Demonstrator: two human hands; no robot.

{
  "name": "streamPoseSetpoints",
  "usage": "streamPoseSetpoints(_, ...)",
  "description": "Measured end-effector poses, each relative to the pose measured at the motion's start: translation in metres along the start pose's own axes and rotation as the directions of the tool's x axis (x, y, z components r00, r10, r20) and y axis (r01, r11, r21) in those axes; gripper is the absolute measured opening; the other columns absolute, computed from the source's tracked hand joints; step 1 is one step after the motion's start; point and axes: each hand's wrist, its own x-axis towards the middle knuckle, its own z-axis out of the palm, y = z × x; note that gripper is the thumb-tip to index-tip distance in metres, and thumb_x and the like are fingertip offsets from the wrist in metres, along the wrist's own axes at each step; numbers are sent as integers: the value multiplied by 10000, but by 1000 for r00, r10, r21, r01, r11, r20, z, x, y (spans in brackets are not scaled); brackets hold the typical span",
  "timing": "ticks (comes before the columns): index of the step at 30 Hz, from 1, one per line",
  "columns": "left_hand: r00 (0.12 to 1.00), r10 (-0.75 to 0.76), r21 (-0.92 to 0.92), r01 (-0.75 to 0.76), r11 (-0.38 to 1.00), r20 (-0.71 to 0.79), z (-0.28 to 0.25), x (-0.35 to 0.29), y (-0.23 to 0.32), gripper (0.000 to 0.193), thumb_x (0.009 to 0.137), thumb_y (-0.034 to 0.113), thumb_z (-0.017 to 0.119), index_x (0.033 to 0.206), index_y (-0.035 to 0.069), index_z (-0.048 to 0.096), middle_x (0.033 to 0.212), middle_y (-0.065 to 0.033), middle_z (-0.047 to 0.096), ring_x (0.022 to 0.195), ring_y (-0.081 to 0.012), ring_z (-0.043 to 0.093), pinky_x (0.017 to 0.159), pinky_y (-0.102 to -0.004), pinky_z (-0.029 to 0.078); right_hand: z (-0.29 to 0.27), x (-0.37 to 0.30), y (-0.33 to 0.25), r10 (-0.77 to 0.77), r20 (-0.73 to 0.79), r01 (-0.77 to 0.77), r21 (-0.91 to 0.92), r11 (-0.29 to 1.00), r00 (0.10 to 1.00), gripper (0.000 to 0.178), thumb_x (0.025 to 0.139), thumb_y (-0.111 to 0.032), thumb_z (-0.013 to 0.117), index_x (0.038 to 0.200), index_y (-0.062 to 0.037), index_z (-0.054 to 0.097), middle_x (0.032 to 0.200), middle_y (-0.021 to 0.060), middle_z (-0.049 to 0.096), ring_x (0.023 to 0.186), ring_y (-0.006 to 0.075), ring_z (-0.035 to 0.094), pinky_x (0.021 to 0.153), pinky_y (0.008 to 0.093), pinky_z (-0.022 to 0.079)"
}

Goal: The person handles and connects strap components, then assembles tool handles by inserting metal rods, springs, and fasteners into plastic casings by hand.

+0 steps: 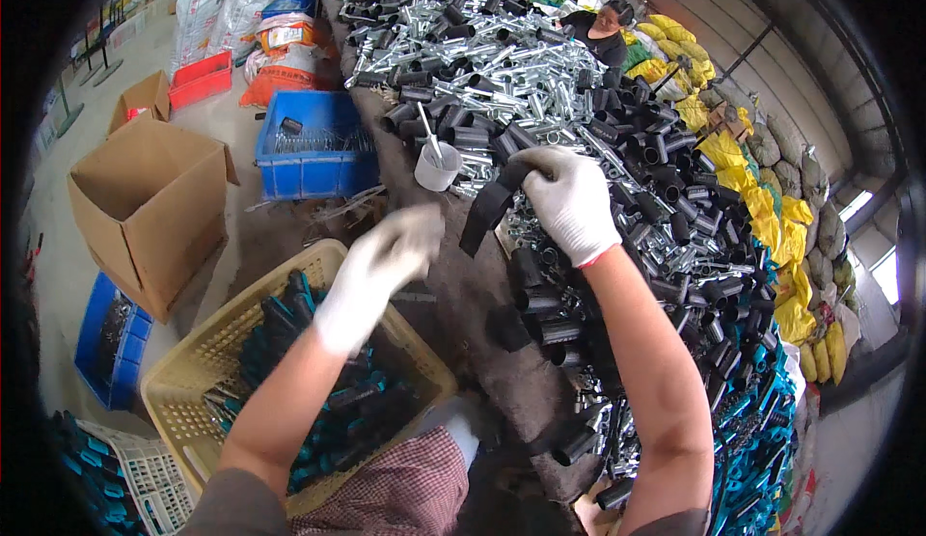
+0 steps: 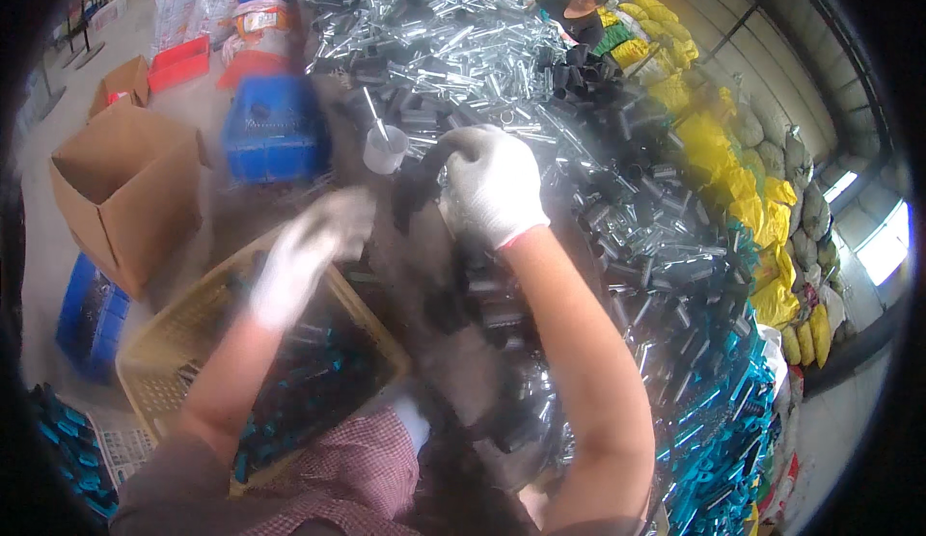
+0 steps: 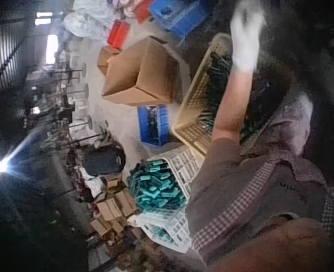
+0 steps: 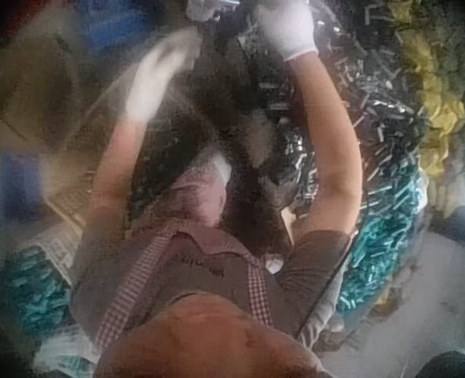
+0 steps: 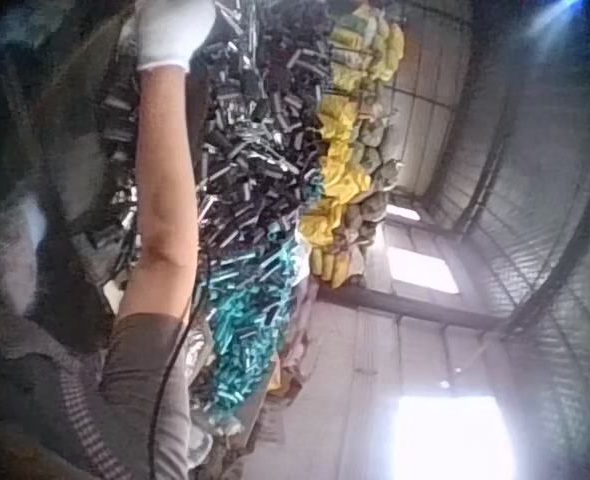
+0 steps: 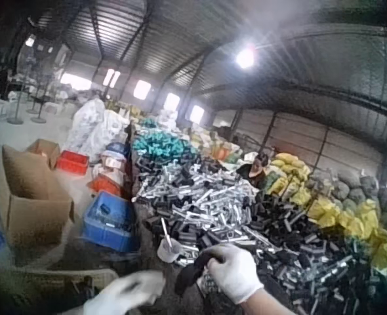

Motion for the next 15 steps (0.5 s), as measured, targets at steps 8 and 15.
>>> streamPoseSetpoints(8,878,-181,-11,207,978,443,-1,75,5,582,903,395,667,1295,-19,546,1056,-32,597,903,-132,567,821,-302,483,-19,-25,-9,-79,48,83,-86,993,996,289,755,-45,577,1018,-41,696,1012,160,678,963,344,650,866,385,511)
streamPoseSetpoints(15,778,-159,-328,428,842,608,-14,59,-16,386,929,218,629,1219,-26,554,1072,-137,646,971,-268,642,841,-413,534,13,-90,-24,356,78,-365,225,904,931,258,835,-58,552,1067,25,630,1004,223,667,918,325,666,818,369,515)
